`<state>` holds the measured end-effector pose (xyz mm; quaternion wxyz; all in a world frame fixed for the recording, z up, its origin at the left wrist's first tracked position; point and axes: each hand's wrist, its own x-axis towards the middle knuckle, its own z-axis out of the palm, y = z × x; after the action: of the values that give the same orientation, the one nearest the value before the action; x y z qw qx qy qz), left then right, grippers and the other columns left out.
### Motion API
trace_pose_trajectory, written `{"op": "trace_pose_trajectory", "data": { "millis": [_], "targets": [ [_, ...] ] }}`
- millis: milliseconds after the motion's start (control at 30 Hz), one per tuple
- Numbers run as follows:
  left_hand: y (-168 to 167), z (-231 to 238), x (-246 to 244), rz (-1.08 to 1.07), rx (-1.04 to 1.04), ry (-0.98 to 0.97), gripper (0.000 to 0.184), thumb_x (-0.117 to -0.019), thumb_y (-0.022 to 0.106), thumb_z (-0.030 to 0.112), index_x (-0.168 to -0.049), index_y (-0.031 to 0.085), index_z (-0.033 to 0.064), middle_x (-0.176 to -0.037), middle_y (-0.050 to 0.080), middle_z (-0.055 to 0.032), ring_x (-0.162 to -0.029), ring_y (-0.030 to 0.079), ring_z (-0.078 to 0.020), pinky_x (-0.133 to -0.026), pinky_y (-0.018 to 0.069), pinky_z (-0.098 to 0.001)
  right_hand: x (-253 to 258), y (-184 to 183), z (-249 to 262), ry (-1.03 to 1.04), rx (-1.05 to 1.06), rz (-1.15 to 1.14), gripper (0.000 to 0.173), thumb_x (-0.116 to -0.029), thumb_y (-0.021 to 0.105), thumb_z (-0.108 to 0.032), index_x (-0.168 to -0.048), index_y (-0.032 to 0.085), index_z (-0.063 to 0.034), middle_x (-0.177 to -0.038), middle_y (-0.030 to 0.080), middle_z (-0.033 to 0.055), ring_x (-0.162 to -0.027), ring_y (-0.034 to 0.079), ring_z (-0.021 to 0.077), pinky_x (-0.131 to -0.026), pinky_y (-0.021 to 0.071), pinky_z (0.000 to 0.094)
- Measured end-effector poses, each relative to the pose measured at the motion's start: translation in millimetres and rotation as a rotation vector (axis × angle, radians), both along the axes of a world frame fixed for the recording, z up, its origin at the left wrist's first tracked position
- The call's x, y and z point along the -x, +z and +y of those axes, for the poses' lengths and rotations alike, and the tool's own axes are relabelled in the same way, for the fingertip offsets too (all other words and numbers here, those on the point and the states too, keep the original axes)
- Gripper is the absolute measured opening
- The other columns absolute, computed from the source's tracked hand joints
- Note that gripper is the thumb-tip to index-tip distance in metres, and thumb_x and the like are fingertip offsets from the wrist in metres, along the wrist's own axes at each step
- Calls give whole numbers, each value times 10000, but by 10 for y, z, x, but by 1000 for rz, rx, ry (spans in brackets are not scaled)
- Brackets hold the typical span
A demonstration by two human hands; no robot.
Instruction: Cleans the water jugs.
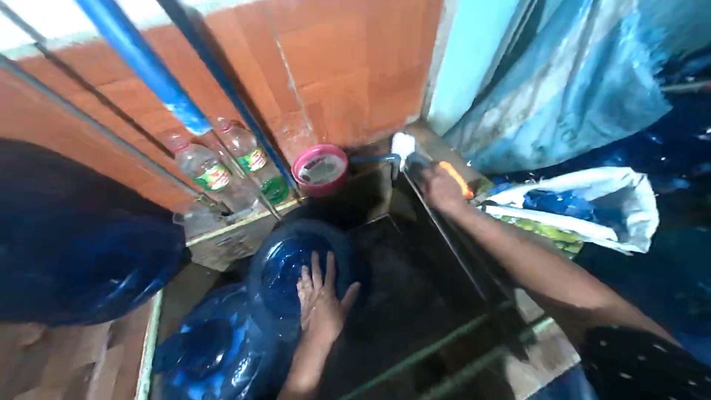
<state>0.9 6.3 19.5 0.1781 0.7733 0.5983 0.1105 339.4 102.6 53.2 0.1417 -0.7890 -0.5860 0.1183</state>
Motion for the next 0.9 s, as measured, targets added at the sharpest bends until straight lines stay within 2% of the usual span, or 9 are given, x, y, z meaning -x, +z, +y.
{"op": "trace_pose_trajectory", "data": {
  "millis": [67,133,267,400,500,600,667,733,900],
  "targets": [
    [-27,6,-13,-16,-12,-6,871,-925,569,651,-1600,364,141,-1677,194,-233,-1497,224,-543,-1190,185,-670,-463,112,5,-127,19,-45,452,-1068,534,-268,-1421,548,13,-1437,504,341,-1263,544,553,-971,463,715],
    [12,6,-21,4,42,3,871,-933,550,666,-1619,323,180,-1693,163,-203,-1521,188,-510,-1210,164,-647,-781,33,-42,-117,181,22,560,-1097,449,-400,-1512,458,-23,-1422,538,333,-1293,533,541,-1032,420,722],
    [168,39,-41,43,188,24,861,-960,526,661,-1649,216,248,-1722,69,-126,-1564,84,-435,-1236,114,-603,-910,-210,111,-79,364,-11,541,-1064,537,-304,-1453,482,68,-1429,526,343,-1346,499,514,-1098,383,681],
    [167,29,-26,27,221,41,854,-953,543,658,-1647,224,276,-1727,62,-98,-1573,57,-408,-1253,87,-572,-655,135,251,-337,187,-97,578,-1087,477,-278,-1524,351,79,-1413,534,355,-1311,542,505,-1053,432,641],
    [156,43,-37,-2,218,50,842,-952,543,658,-1641,247,276,-1725,86,-94,-1574,62,-405,-1257,76,-562,-136,530,636,-155,38,-42,496,-1105,449,-261,-1474,427,70,-1304,576,404,-1217,572,581,-985,439,723],
    [126,55,-47,-23,202,46,841,-960,514,672,-1643,247,261,-1721,100,-108,-1572,73,-411,-1259,61,-561,747,751,1067,153,34,-38,545,-1097,454,-389,-1411,522,52,-1268,612,375,-1189,594,566,-957,440,735],
    [104,53,-42,-46,175,49,827,-960,527,658,-1636,274,255,-1718,119,-117,-1569,87,-416,-1257,76,-566,1205,622,1458,322,26,-10,659,-1054,526,-478,-1450,475,45,-1299,596,355,-1217,579,542,-992,433,721],
    [84,43,-23,-69,157,56,819,-951,555,641,-1628,302,255,-1715,132,-117,-1566,98,-423,-1252,89,-573,1584,437,1821,402,32,-66,701,-1007,613,-474,-1439,480,61,-1287,605,354,-1194,593,544,-961,455,719],
    [20,25,-14,-131,103,74,805,-936,605,612,-1611,351,255,-1703,192,-119,-1554,149,-439,-1247,125,-578,1994,122,2135,500,203,-115,522,-990,660,-379,-1266,632,63,-1254,632,338,-1193,593,539,-950,437,755]
  ]
}}
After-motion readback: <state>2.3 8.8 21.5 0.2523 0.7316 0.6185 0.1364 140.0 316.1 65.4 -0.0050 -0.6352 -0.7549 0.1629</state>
